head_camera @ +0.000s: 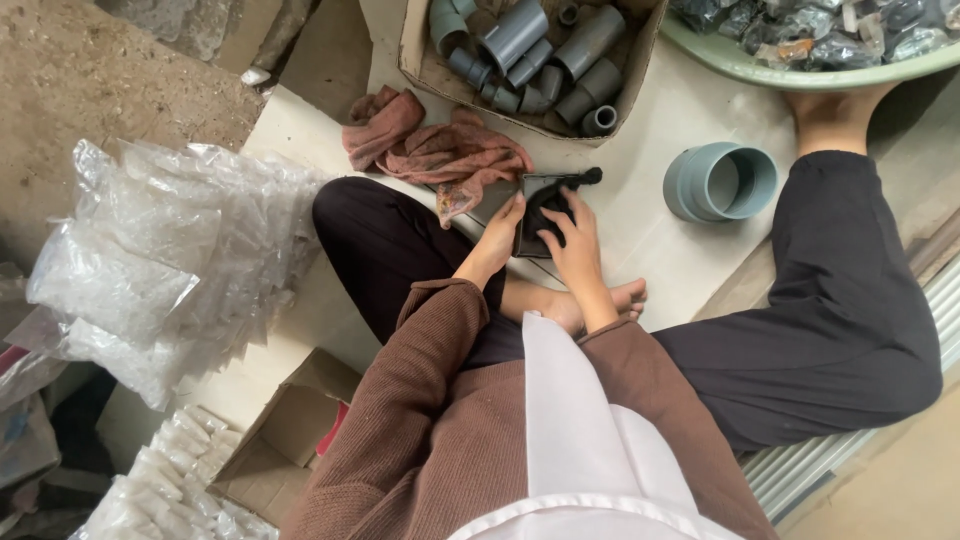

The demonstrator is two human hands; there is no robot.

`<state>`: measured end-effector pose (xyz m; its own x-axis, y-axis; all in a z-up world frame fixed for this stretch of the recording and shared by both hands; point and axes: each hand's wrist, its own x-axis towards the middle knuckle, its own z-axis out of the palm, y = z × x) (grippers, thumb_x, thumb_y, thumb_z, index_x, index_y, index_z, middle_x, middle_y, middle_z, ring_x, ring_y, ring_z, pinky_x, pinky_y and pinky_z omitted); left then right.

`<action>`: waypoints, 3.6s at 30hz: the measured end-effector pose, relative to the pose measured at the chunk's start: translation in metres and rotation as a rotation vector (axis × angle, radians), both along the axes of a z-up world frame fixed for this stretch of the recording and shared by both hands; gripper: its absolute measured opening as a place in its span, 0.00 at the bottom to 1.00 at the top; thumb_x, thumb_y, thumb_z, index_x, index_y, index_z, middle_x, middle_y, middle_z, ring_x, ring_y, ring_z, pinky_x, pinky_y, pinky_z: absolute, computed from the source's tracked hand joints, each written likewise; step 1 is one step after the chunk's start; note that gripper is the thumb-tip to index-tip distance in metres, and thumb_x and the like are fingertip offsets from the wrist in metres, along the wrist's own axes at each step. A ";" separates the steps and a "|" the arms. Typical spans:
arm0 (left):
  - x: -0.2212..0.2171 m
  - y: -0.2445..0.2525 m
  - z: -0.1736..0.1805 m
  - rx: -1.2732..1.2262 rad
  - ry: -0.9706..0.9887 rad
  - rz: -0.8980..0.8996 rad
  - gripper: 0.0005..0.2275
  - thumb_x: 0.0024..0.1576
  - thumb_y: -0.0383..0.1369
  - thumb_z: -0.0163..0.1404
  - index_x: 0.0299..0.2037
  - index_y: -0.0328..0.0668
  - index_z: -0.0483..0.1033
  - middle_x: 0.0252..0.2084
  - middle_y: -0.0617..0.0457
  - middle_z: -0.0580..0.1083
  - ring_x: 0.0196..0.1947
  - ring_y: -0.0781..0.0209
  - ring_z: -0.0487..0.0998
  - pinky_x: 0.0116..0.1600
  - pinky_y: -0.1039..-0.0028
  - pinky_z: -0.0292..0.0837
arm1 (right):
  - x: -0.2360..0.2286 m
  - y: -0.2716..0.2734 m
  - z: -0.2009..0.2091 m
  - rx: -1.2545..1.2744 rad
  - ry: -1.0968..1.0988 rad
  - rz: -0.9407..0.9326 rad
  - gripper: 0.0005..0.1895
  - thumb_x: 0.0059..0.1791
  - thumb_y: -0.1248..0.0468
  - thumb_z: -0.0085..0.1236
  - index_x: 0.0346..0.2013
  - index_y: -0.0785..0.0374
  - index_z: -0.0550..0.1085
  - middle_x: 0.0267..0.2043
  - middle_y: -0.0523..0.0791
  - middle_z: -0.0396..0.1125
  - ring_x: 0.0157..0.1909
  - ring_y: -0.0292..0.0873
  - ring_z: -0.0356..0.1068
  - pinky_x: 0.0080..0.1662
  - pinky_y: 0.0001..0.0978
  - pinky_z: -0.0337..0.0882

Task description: The person sits on the floor and wipes several gray plastic pipe fittings with a dark cloth and a brown rag. They handle a square block, a cylindrical piece, and an elbow joint, rubbing each surface before placing them aside.

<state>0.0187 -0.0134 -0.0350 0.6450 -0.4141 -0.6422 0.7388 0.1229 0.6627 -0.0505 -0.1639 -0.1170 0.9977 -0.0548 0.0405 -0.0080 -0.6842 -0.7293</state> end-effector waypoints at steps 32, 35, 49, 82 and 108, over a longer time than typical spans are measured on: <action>-0.009 0.003 -0.063 0.285 -0.108 -0.008 0.35 0.68 0.56 0.37 0.74 0.33 0.50 0.76 0.34 0.49 0.76 0.40 0.46 0.78 0.53 0.43 | 0.041 0.021 -0.011 -0.121 0.065 -0.155 0.06 0.52 0.67 0.60 0.43 0.64 0.76 0.39 0.47 0.63 0.45 0.54 0.67 0.46 0.43 0.74; -0.007 0.004 -0.070 0.340 -0.164 -0.037 0.35 0.68 0.57 0.35 0.75 0.35 0.51 0.76 0.36 0.51 0.76 0.42 0.47 0.77 0.54 0.44 | 0.042 0.006 -0.025 -0.150 0.088 -0.255 0.06 0.53 0.67 0.59 0.44 0.64 0.75 0.40 0.48 0.63 0.45 0.55 0.67 0.46 0.43 0.74; -0.013 0.005 -0.061 0.338 -0.271 0.017 0.32 0.71 0.51 0.32 0.74 0.27 0.49 0.75 0.31 0.50 0.76 0.40 0.48 0.77 0.54 0.44 | 0.034 -0.012 -0.056 -0.224 0.089 -0.402 0.06 0.50 0.67 0.59 0.41 0.63 0.73 0.40 0.47 0.62 0.44 0.52 0.69 0.44 0.40 0.74; -0.016 -0.002 -0.063 0.369 -0.170 0.137 0.31 0.68 0.51 0.39 0.71 0.30 0.58 0.72 0.32 0.58 0.74 0.42 0.55 0.76 0.55 0.48 | 0.000 0.019 -0.035 0.078 0.130 -0.035 0.06 0.47 0.70 0.63 0.38 0.60 0.77 0.39 0.47 0.66 0.47 0.58 0.71 0.49 0.48 0.74; -0.008 0.000 -0.078 0.344 -0.458 0.078 0.31 0.71 0.51 0.30 0.75 0.31 0.47 0.76 0.31 0.49 0.76 0.37 0.47 0.78 0.50 0.43 | -0.009 0.004 -0.040 -0.353 -0.194 0.319 0.08 0.51 0.76 0.53 0.39 0.60 0.68 0.41 0.44 0.58 0.56 0.48 0.59 0.61 0.35 0.66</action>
<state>0.0103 -0.0130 -0.1130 0.9092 -0.1711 -0.3796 0.3644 -0.1141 0.9242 -0.0592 -0.1600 -0.1568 0.9348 0.3012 0.1881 0.3539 -0.8352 -0.4210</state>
